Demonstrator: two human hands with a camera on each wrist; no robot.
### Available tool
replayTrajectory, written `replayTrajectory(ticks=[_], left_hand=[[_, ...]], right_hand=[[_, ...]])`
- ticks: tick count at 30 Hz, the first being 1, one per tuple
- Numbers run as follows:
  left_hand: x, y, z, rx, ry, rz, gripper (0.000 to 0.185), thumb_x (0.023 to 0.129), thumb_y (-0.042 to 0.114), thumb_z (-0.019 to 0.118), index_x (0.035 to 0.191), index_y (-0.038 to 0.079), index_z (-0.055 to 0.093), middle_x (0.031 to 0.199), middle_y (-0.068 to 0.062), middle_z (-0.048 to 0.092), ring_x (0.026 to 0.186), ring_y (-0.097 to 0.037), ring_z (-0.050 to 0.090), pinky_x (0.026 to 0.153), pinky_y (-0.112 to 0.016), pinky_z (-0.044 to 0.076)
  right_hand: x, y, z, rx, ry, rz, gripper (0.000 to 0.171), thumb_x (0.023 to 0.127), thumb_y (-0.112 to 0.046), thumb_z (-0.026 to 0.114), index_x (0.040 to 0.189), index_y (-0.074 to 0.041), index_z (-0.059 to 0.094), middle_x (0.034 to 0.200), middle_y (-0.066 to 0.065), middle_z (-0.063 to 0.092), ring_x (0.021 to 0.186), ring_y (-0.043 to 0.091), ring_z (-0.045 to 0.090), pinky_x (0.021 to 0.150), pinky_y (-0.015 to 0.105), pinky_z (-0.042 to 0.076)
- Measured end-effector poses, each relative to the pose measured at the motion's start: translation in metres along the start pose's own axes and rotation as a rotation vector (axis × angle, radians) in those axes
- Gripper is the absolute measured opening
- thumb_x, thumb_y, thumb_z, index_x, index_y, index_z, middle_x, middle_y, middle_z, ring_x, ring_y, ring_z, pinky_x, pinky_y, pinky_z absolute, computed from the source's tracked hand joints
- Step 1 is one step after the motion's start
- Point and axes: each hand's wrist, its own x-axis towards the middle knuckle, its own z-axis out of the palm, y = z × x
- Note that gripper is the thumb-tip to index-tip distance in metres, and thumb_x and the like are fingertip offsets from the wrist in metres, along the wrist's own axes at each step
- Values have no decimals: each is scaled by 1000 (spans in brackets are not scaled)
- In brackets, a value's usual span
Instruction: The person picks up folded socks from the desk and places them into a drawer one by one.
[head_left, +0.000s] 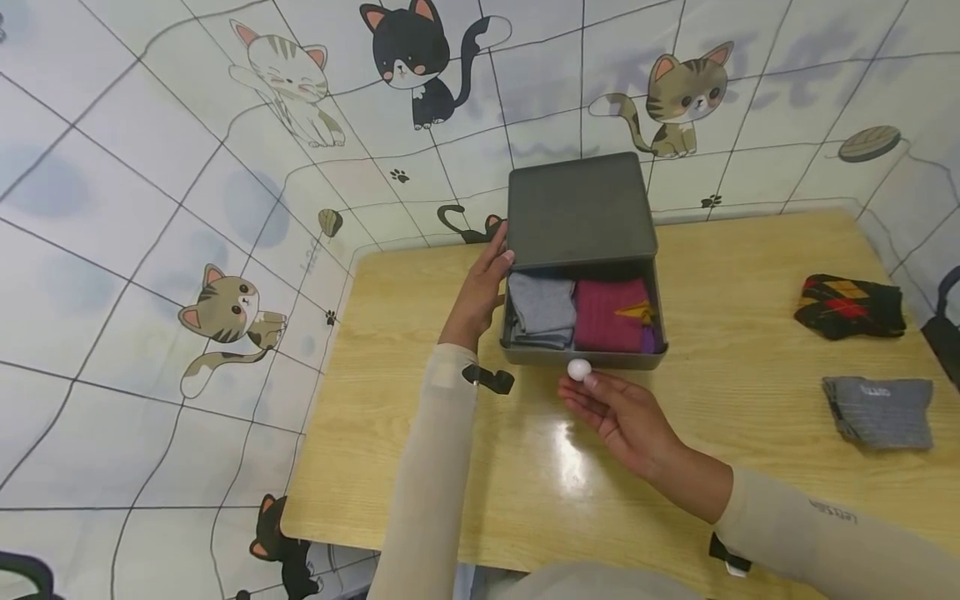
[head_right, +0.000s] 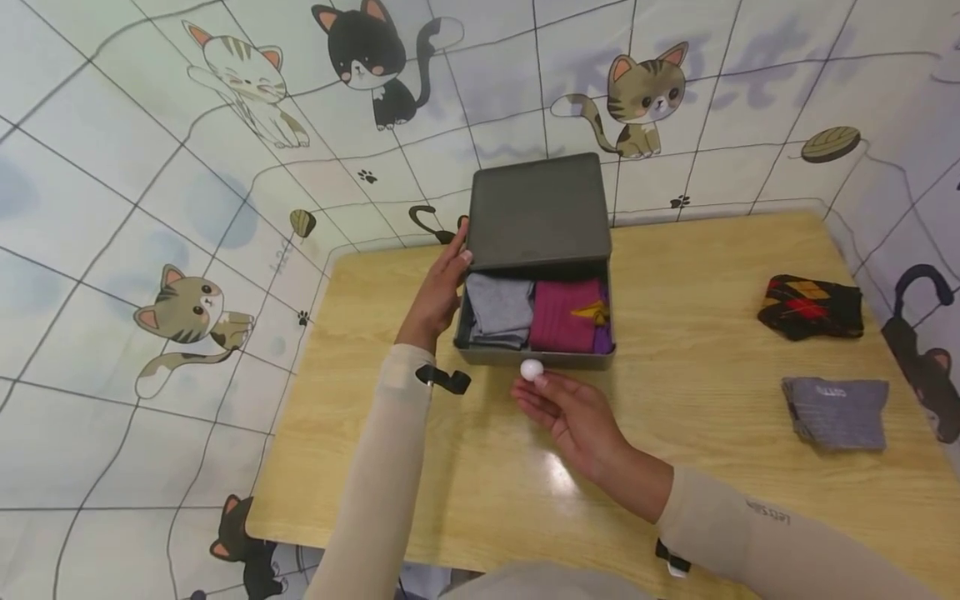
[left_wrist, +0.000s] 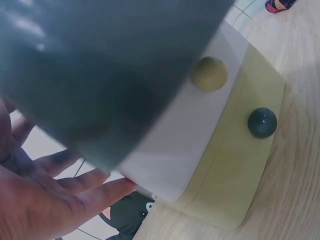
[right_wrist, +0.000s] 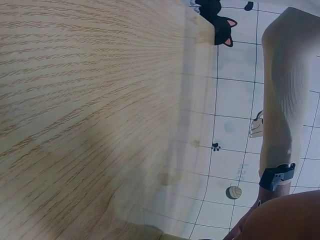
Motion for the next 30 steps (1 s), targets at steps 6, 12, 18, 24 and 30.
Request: replayTrajectory(ticks=[6, 12, 18, 24, 30], left_hand=[[1, 2, -7, 7, -21, 0, 53, 110, 40, 54, 159, 54, 36, 170, 3, 30, 151, -32, 38, 113, -69, 36], [2, 3, -12, 2, -27, 5, 53, 110, 39, 56, 157, 54, 39, 169, -1, 32, 150, -33, 40, 112, -67, 38], [6, 4, -11, -3, -47, 1, 53, 110, 34, 56, 158, 52, 40, 167, -2, 35, 148, -31, 43, 110, -65, 42], [9, 7, -9, 0, -65, 13, 55, 110, 32, 57, 159, 49, 40, 165, -4, 37, 146, -30, 46, 109, -65, 44], [5, 8, -11, 12, -59, 16, 55, 110, 31, 56, 160, 46, 39, 165, -5, 37, 146, -31, 45, 107, -65, 45]], right_hand=[[3, 3, 4, 48, -7, 4, 30, 111, 2, 45, 116, 2, 75, 113, 22, 75, 108, 28, 75, 100, 36, 55], [7, 4, 7, 96, -34, 1, 31, 111, 3, 43, 115, 6, 73, 113, 23, 75, 109, 29, 75, 100, 36, 55], [6, 3, 7, 168, -66, -17, 32, 111, 5, 41, 116, 9, 72, 115, 24, 74, 110, 30, 74, 99, 36, 56], [9, -2, 9, 199, -53, -27, 27, 110, 4, 45, 114, 9, 71, 114, 26, 74, 108, 30, 75, 98, 35, 56], [19, -6, 6, 198, -51, -39, 32, 111, 3, 40, 113, 10, 71, 111, 24, 75, 107, 30, 75, 96, 33, 57]])
